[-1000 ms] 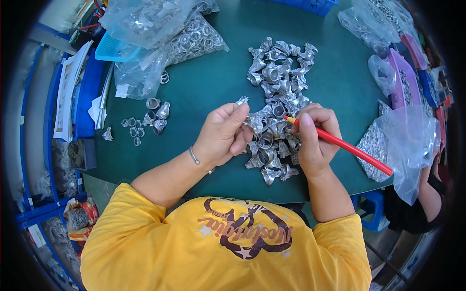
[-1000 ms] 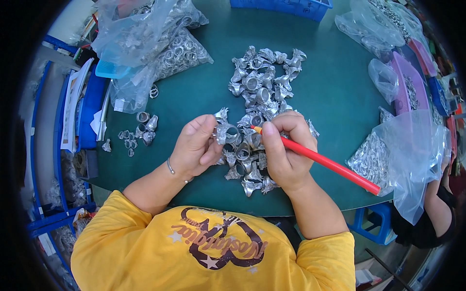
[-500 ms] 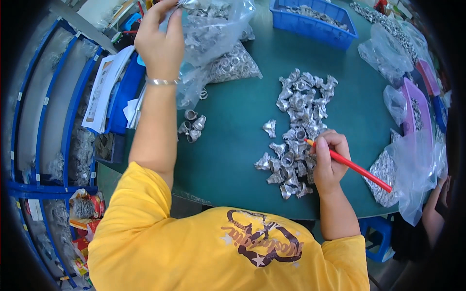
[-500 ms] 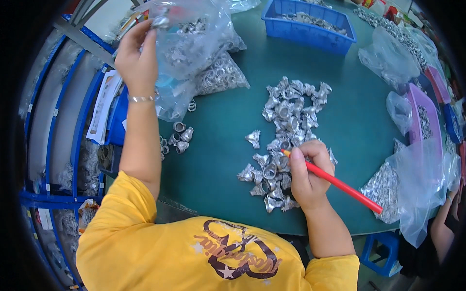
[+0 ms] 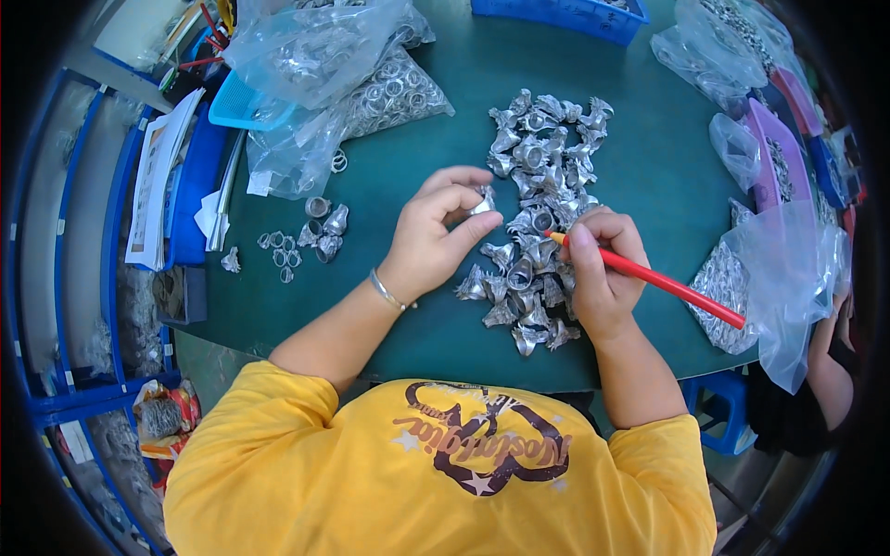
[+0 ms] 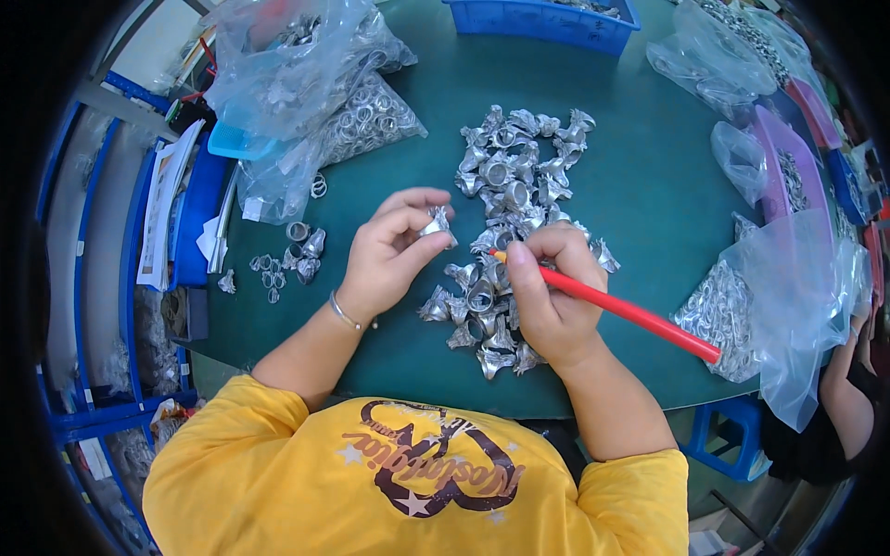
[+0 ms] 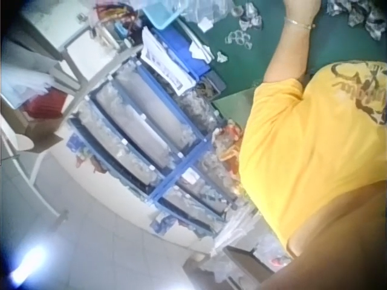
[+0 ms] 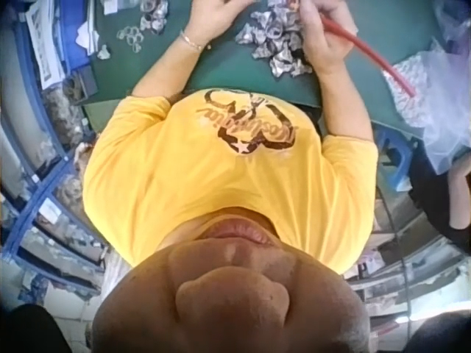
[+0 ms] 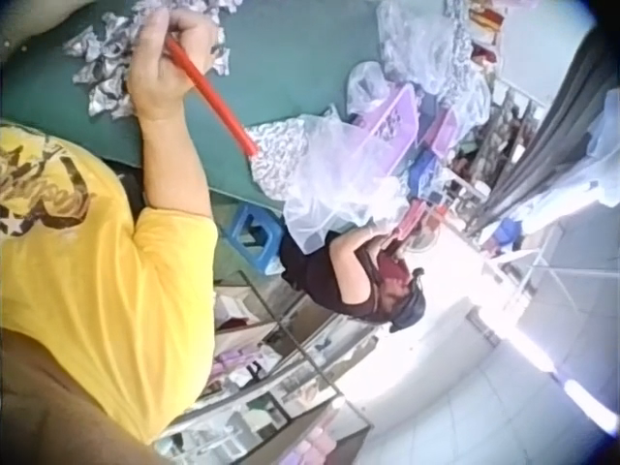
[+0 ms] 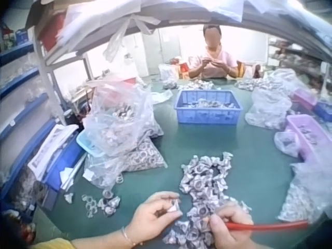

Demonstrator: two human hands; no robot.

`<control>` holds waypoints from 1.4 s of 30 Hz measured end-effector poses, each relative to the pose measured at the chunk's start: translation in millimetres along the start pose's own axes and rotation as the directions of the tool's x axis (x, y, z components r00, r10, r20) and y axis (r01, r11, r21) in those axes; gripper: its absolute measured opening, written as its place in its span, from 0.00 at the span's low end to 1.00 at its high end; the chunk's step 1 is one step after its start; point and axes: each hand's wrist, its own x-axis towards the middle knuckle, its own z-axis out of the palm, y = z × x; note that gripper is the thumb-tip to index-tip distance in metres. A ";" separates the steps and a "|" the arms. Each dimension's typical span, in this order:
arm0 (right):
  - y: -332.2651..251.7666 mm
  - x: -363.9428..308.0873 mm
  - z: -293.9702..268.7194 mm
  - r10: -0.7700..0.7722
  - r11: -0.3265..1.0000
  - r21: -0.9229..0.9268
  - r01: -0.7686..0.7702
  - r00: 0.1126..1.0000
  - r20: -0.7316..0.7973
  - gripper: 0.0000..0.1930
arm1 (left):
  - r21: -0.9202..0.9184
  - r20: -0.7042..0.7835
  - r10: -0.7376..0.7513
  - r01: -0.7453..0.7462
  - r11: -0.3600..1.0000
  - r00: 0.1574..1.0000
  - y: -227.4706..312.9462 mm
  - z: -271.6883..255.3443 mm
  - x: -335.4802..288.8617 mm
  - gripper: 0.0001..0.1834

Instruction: The person holds small metal parts one at a time and uses a red tool to scrape or clean the inner and outer surfaces before placing them back into a pile on the work surface.

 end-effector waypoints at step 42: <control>-4.9 -0.2 1.5 -0.106 0.994 0.040 0.100 0.979 0.174 0.04 | 0.133 0.088 0.279 -0.289 0.948 0.956 4.7 11.5 -20.6 0.18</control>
